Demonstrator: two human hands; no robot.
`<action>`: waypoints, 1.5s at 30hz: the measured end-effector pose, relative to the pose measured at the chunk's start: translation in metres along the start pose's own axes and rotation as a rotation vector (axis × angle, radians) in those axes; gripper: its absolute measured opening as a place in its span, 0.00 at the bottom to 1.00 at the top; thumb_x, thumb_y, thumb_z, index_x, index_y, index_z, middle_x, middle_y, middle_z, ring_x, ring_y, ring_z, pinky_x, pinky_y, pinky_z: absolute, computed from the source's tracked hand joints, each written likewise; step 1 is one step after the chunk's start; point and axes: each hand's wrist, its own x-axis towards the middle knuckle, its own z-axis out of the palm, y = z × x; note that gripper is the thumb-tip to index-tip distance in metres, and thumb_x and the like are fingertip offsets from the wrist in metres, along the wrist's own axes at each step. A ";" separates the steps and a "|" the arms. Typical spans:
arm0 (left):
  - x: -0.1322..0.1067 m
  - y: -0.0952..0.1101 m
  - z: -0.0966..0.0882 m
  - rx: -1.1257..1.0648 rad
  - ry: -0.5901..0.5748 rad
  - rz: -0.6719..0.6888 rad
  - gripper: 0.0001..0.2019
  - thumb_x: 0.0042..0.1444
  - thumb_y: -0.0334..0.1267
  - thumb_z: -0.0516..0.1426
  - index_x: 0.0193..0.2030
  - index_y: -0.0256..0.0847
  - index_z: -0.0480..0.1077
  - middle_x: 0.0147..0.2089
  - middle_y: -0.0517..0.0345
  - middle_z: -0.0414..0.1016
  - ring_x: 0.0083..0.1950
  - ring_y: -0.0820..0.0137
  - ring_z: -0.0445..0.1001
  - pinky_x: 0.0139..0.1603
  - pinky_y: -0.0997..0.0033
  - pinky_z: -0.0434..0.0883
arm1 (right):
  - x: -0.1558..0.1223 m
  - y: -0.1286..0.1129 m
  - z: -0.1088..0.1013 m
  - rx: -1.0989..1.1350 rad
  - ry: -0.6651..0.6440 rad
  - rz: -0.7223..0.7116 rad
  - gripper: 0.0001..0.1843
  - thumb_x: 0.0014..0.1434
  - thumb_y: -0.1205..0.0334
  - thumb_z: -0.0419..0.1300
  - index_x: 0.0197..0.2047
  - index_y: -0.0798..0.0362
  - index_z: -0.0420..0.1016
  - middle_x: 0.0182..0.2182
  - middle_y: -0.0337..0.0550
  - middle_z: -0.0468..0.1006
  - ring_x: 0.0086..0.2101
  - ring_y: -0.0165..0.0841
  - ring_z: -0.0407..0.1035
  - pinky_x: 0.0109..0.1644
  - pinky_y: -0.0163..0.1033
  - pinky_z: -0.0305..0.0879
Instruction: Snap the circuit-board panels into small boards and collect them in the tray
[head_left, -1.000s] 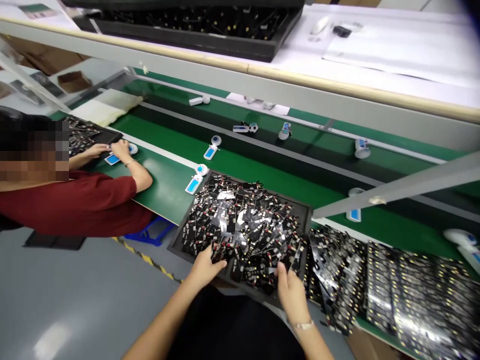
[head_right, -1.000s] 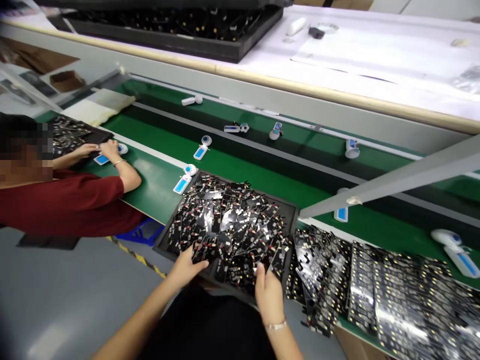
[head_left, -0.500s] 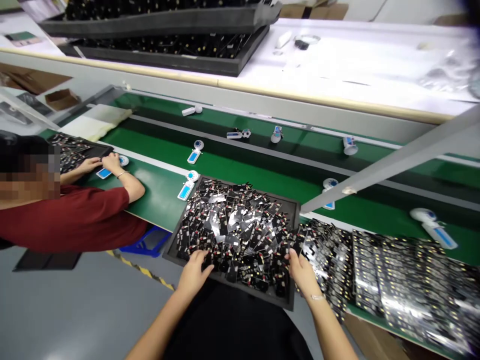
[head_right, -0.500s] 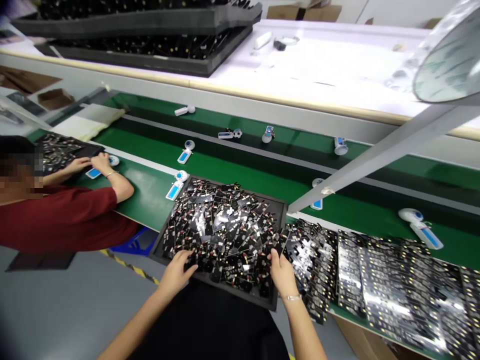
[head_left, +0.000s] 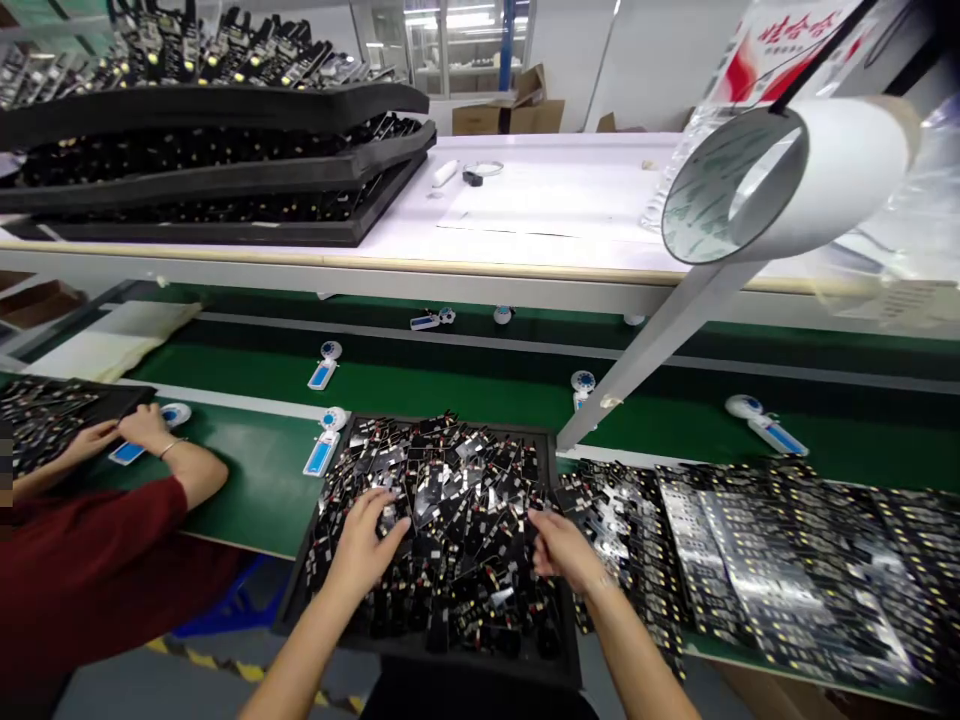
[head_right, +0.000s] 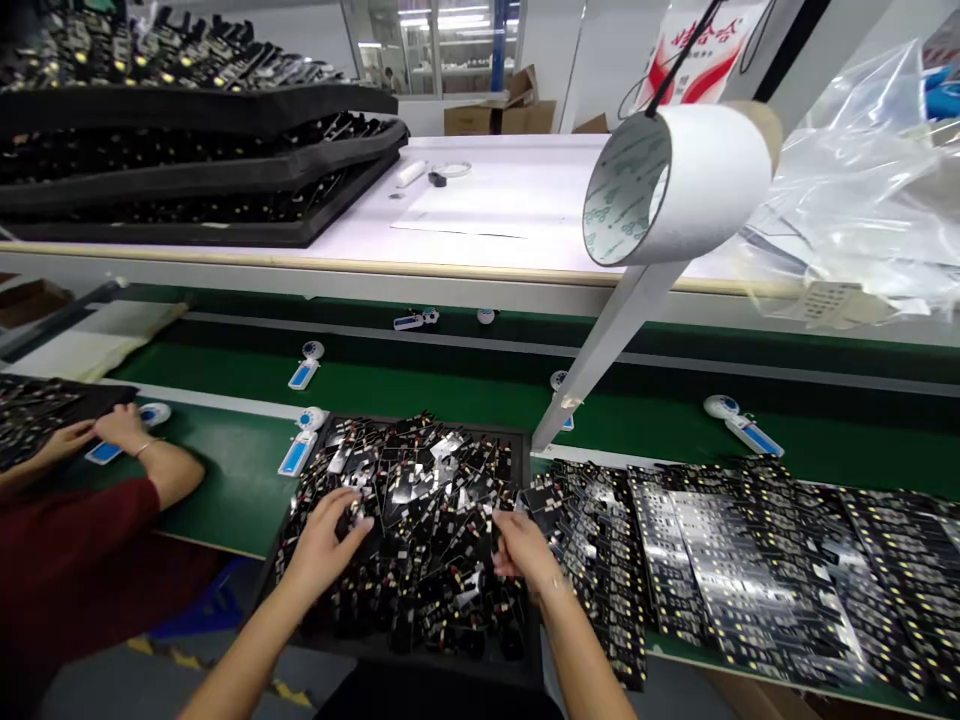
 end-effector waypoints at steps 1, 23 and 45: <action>0.026 0.005 0.002 0.015 -0.011 0.017 0.22 0.59 0.52 0.53 0.55 0.43 0.67 0.61 0.47 0.65 0.64 0.57 0.65 0.65 0.55 0.64 | -0.010 0.012 -0.003 0.020 0.019 -0.062 0.24 0.57 0.42 0.57 0.48 0.51 0.67 0.16 0.28 0.65 0.17 0.29 0.66 0.21 0.34 0.67; 0.179 0.025 0.083 0.168 -0.727 0.108 0.38 0.58 0.64 0.43 0.70 0.45 0.52 0.73 0.48 0.49 0.73 0.46 0.47 0.68 0.39 0.50 | -0.081 0.117 -0.095 -0.606 0.546 -0.445 0.21 0.63 0.48 0.50 0.47 0.53 0.75 0.44 0.55 0.78 0.46 0.44 0.72 0.54 0.46 0.66; -0.118 0.020 -0.038 -0.405 -0.464 -0.175 0.20 0.64 0.49 0.48 0.62 0.58 0.65 0.67 0.58 0.64 0.67 0.59 0.62 0.69 0.48 0.57 | -0.055 0.109 -0.139 -0.650 0.425 -0.322 0.55 0.44 0.65 0.53 0.70 0.67 0.30 0.68 0.67 0.46 0.68 0.44 0.42 0.66 0.47 0.50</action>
